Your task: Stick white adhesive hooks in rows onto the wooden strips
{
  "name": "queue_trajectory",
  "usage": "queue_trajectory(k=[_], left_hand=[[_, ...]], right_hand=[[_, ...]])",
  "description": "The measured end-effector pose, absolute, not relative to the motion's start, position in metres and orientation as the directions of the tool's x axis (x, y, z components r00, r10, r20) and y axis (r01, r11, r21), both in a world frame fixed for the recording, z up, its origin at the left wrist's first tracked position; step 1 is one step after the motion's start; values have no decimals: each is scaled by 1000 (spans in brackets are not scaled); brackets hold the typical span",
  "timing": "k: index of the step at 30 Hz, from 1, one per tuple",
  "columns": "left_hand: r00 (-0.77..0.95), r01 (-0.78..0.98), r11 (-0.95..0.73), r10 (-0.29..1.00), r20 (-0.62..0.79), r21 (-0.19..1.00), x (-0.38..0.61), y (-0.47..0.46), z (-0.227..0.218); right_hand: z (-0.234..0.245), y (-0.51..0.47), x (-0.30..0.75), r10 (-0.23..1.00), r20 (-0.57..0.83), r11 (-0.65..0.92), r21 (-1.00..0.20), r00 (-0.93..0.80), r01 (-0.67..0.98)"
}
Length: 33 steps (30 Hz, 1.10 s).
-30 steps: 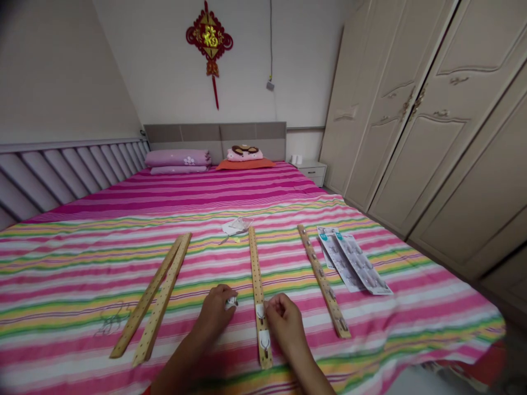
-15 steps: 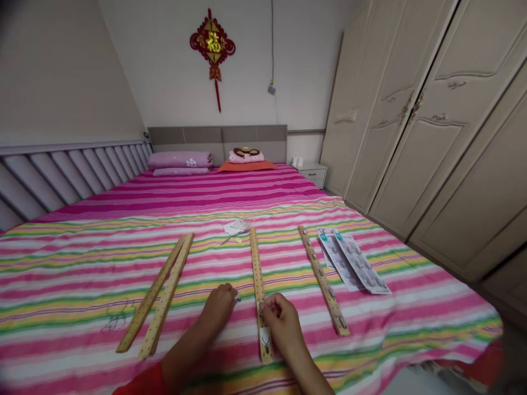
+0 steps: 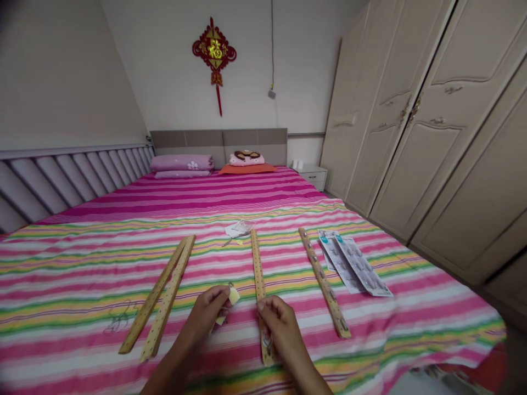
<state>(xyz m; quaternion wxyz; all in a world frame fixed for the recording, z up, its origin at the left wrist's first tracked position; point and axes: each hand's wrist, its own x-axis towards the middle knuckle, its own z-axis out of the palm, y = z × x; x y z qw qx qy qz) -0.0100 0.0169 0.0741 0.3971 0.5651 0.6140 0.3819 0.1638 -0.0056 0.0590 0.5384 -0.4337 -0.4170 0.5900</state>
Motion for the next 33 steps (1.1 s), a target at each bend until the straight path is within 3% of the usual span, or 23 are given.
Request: queue_trajectory(k=[2,4,9,15,23,27,33], left_hand=[[3,140,86,996,-88,986,-5,3,85],[39,17,84,996,-85,996,-1,-9,95],[32,76,5,999,-7,997,3,-28,111],[156,144,-148,980,125,978,0,-37,112],[113,235,-185,980,163,954,0,-47,111],[41,151,-113,993,108,982,0,-53,112],[170,0,-25,985,24,1000,3,-62,121]], right_hand=[[65,-9,158,993,-74,-103,-933,-97,-345],[73,-13,154,984,-89,-147,-891,-151,-430],[85,-28,148,938,-102,-294,-741,-332,-604],[84,-40,147,904,-83,-367,-655,-419,-661],[89,-49,145,935,-80,-284,-752,-346,-595],[90,-49,145,974,-2,-134,-809,-226,-573],[88,-50,148,985,30,-53,-881,-168,-470]])
